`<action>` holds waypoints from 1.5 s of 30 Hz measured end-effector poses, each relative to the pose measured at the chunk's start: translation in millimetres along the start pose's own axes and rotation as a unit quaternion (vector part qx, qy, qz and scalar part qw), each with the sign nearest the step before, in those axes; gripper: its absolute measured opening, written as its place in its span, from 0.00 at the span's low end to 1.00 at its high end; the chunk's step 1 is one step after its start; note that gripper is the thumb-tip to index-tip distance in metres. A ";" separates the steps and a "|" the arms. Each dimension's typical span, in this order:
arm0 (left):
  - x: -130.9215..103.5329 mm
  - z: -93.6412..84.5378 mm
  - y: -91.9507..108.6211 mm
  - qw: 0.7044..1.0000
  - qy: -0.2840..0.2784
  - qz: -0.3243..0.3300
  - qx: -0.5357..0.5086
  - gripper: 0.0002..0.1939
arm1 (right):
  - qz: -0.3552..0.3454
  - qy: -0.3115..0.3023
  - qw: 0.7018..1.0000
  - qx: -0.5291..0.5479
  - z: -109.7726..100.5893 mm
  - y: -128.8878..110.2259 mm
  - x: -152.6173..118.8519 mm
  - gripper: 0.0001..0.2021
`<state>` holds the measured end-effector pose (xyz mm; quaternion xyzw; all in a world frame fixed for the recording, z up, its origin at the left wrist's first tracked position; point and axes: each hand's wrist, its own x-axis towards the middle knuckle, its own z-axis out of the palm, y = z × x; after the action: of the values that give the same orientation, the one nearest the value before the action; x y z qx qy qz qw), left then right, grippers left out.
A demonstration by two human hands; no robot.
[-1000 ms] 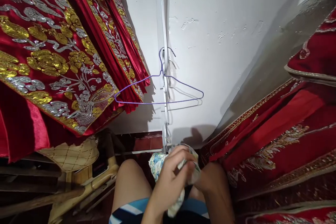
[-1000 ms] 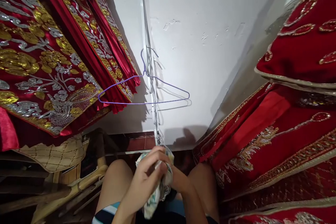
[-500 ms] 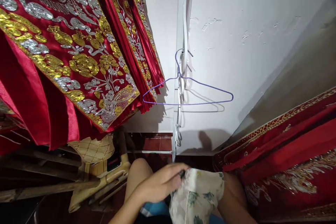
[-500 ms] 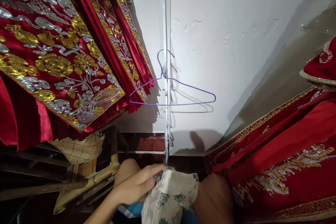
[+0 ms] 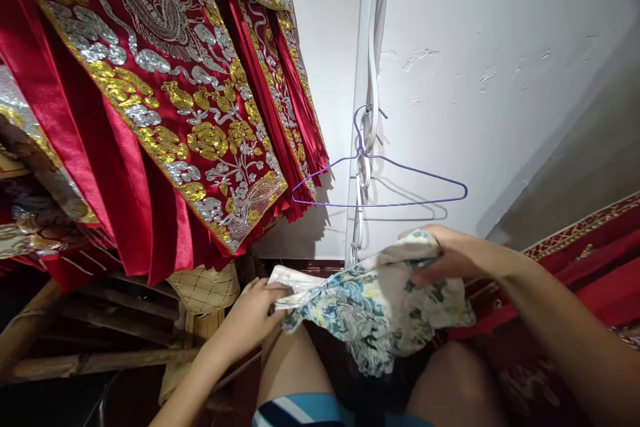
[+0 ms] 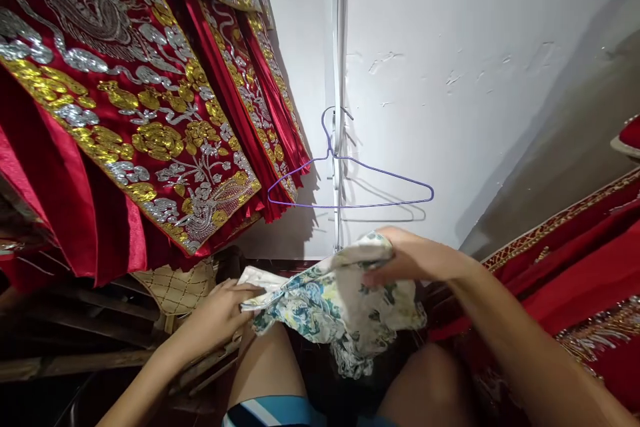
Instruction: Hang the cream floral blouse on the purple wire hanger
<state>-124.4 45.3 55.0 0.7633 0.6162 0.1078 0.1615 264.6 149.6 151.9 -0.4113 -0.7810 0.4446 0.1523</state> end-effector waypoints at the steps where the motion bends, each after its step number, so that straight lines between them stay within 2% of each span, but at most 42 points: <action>1: -0.2 -7.0 0.8 0.999 0.025 0.010 -0.018 0.14 | 0.002 0.068 0.997 -0.042 2.0 -2.5 10.1 0.11; 3: 1.1 -18.9 6.0 0.995 0.059 0.030 -0.078 0.15 | -0.007 0.236 0.968 -0.087 7.7 -3.8 34.4 0.19; 4: 2.3 -23.6 9.6 0.991 0.072 0.036 -0.109 0.17 | -0.026 0.298 0.950 -0.088 9.9 -2.2 46.8 0.24; 5: 3.9 -27.4 13.3 0.987 0.083 0.039 -0.133 0.19 | -0.047 0.328 0.940 -0.082 11.3 0.9 58.1 0.26; 7: 8.0 -32.2 19.1 0.983 0.098 0.038 -0.148 0.21 | -0.065 0.326 0.941 -0.068 11.6 10.3 74.3 0.23; 9: 13.4 -34.4 21.1 0.985 0.104 0.031 -0.134 0.22 | -0.046 0.302 0.949 -0.078 10.4 21.0 79.3 0.14; 12: 24.8 -37.2 18.1 0.986 0.108 0.016 -0.123 0.23 | -0.019 0.308 0.946 -0.104 7.7 31.3 69.1 0.07; 16: 50.4 -46.7 18.6 0.979 0.140 0.014 -0.146 0.26 | -0.003 0.335 0.936 -0.110 1.1 30.1 52.2 0.08; 19: 80.0 -56.6 32.0 0.967 0.189 0.045 -0.165 0.27 | -0.001 0.335 0.941 -0.052 0.6 26.5 52.7 0.10; 22: 112.0 -65.7 53.5 0.946 0.245 0.121 -0.176 0.21 | -0.002 0.327 0.945 0.032 8.1 27.3 58.9 0.10; 24: 128.2 -71.8 67.5 0.936 0.266 0.162 -0.164 0.17 | -0.029 0.312 0.949 0.044 13.3 30.7 60.2 0.09; 26: 137.2 -78.5 77.6 0.932 0.290 0.170 -0.138 0.15 | -0.076 0.303 0.950 0.027 13.4 35.6 56.2 0.08; 27: 139.0 -81.9 80.8 0.930 0.306 0.166 -0.121 0.17 | -0.096 0.311 0.945 0.019 10.4 38.3 52.1 0.11; 29: 138.9 -88.9 84.1 0.925 0.335 0.159 -0.084 0.21 | -0.119 0.368 0.922 0.018 -2.3 43.7 41.3 0.25; 31: 136.4 -95.3 85.2 0.921 0.351 0.159 -0.052 0.19 | -0.119 0.445 0.887 0.021 -22.0 49.5 30.7 0.38; 32: 135.2 -97.8 85.7 0.921 0.353 0.160 -0.041 0.17 | -0.115 0.469 0.876 0.014 -32.8 52.4 26.9 0.41; 33: 134.3 -99.8 86.3 0.920 0.355 0.162 -0.033 0.16 | -0.112 0.474 0.874 0.002 -43.2 55.3 24.4 0.40; 35: 133.6 -102.2 87.8 0.919 0.358 0.164 -0.024 0.16 | -0.098 0.444 0.890 -0.034 -59.2 60.1 23.8 0.33; 37: 134.0 -102.9 88.7 0.918 0.361 0.164 -0.020 0.16 | -0.064 0.412 0.906 -0.073 -66.0 62.5 27.0 0.25; 41: 135.1 -104.3 86.8 0.914 0.369 0.168 -0.026 0.15 | -0.003 0.462 0.881 -0.101 -58.7 61.1 33.9 0.28; 43: 136.1 -106.8 85.3 0.916 0.360 0.176 -0.026 0.15 | -0.005 0.457 0.886 -0.086 -54.7 59.2 35.0 0.30; 45: 137.9 -111.0 84.4 0.917 0.351 0.188 -0.019 0.15 | -0.013 0.427 0.901 -0.069 -55.6 57.4 33.7 0.27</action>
<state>-58.4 176.5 184.9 0.7749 0.4760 0.4093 -0.0739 306.5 222.7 131.6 -0.5611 -0.6751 0.1691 0.4481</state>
